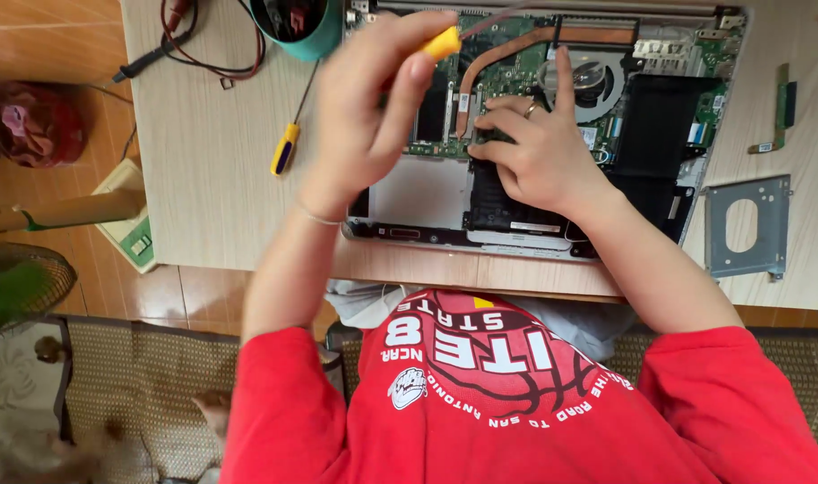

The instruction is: The person repairs a laptop by manipulating internal hardware components such as the hard drive and RAM.

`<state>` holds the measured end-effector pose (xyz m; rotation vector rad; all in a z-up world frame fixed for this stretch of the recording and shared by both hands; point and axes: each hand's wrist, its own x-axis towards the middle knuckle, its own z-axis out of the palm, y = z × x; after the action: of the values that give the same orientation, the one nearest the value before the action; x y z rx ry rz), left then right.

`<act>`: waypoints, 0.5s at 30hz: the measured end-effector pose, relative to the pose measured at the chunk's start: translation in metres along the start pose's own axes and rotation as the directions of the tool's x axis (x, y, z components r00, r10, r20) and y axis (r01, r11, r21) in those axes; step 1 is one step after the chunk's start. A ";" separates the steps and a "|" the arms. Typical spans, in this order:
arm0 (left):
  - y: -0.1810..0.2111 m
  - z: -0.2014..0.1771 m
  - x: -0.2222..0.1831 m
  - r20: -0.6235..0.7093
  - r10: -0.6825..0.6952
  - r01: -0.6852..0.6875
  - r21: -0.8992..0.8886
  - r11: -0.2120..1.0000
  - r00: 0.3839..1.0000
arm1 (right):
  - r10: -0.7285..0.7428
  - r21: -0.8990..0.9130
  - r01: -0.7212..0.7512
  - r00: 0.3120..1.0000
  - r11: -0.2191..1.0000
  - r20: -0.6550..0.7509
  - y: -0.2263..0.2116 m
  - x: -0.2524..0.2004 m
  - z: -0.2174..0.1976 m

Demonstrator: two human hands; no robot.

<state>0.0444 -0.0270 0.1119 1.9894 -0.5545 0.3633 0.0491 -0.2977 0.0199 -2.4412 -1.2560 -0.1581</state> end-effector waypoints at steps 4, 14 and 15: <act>-0.049 0.056 -0.010 -0.069 -0.110 0.089 -0.259 0.962 0.991 | -0.071 -0.029 0.069 0.996 0.997 -0.054 0.000 0.008 -0.026; -0.051 0.069 -0.016 -0.086 -0.115 0.102 -0.142 0.985 0.990 | 0.461 0.169 -0.432 0.861 0.886 -0.217 0.050 -0.025 -0.065; -0.052 0.068 -0.016 -0.080 -0.137 0.125 -0.141 0.982 0.987 | 0.427 0.101 -0.415 0.878 0.904 -0.217 0.058 -0.032 -0.053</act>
<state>0.0593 -0.0637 0.0344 1.8583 -0.3797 0.3227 0.0809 -0.3729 0.0433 -2.4969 -0.6003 -0.2777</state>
